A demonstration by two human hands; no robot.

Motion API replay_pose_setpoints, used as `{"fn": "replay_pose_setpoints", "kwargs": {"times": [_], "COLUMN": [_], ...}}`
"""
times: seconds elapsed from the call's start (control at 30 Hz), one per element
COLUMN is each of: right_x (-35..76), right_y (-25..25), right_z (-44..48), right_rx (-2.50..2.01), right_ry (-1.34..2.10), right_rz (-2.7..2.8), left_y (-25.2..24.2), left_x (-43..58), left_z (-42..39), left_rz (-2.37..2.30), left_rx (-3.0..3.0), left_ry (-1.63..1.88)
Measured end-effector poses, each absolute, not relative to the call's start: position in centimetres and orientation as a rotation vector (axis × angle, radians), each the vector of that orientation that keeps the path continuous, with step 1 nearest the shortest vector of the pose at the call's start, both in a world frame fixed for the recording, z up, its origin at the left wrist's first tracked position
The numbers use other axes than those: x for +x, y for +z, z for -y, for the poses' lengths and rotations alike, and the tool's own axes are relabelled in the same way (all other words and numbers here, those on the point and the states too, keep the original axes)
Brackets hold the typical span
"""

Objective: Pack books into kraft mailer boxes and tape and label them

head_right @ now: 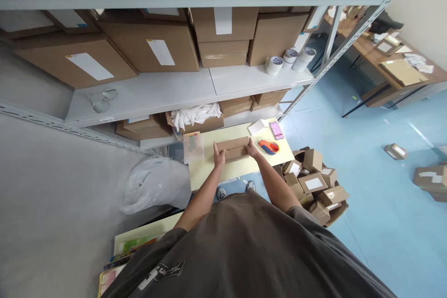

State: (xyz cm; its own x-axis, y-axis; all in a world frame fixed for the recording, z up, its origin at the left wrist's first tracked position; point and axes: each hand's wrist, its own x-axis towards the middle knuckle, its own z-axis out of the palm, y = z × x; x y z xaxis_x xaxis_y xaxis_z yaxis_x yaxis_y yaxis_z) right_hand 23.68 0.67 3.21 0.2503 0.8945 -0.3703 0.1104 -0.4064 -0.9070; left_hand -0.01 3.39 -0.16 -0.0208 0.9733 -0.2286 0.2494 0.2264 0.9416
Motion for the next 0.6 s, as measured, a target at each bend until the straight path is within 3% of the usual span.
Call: {"fn": "replay_pose_setpoints", "kwargs": {"times": [0.37, 0.6], "right_x": [23.4, 22.0], "right_y": [3.7, 2.3], "right_z": [0.1, -0.1], "right_rx": [-1.764, -1.836], "right_ry": [1.349, 1.168], "right_rz": [0.898, 0.864], "left_y": [0.2, 0.3], "left_x": [-0.6, -0.8], "left_z": [-4.2, -3.9], "left_rz": [-1.435, -1.444], "left_rx": [1.224, 1.277], "left_ry": [0.833, 0.857]}}
